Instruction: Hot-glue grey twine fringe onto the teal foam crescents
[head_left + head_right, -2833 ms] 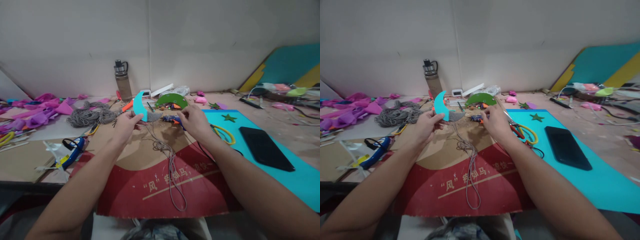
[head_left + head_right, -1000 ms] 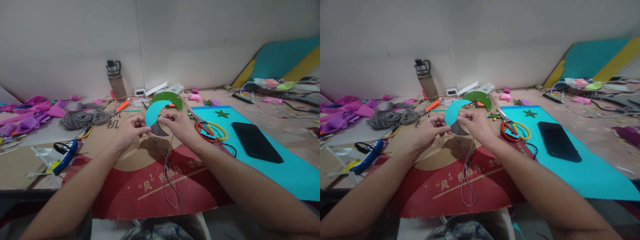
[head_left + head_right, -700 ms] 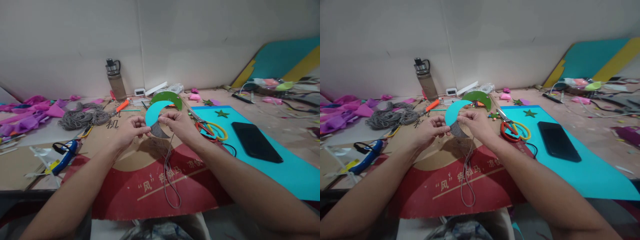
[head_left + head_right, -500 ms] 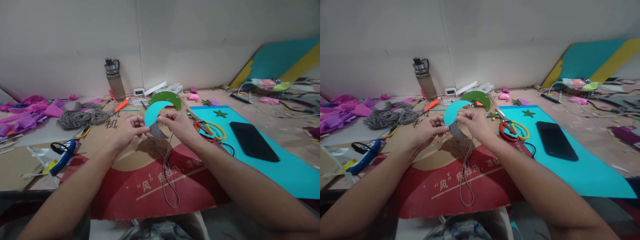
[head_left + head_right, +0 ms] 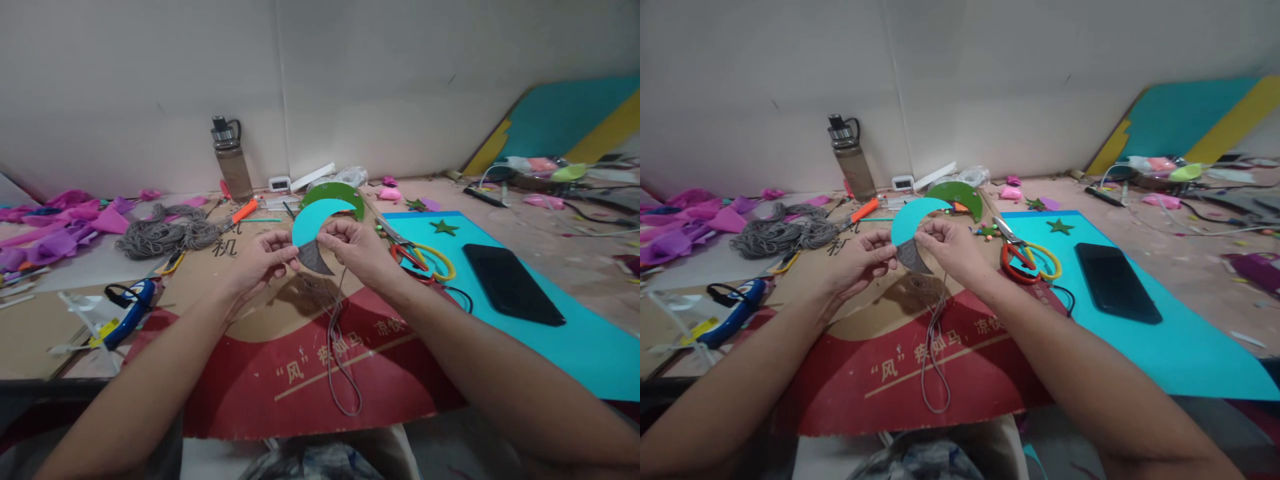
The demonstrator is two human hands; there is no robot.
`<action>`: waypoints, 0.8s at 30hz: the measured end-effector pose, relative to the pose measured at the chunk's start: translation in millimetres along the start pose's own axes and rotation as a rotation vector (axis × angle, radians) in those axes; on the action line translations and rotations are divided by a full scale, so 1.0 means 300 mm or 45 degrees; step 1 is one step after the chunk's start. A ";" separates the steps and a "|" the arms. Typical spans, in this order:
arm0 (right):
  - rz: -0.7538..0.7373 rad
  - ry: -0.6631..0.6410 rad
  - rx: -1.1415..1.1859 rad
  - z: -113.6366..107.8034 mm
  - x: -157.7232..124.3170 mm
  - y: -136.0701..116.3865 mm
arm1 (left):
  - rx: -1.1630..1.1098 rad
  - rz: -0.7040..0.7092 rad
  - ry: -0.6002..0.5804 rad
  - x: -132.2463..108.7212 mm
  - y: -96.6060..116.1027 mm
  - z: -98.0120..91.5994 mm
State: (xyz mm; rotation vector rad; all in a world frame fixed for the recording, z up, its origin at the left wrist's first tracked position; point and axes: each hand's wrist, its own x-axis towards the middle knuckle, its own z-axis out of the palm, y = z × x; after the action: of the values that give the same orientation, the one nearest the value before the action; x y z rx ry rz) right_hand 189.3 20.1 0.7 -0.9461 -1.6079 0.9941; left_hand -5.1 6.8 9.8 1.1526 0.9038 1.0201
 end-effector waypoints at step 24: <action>0.057 -0.017 -0.028 0.041 -0.011 0.005 | 0.129 0.068 -0.094 0.030 -0.044 -0.034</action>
State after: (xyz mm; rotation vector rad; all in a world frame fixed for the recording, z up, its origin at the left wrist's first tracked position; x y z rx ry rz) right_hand 178.3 15.8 -4.0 -0.9962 -1.6180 1.0173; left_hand -10.0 16.9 -5.4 1.2968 0.8781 0.9775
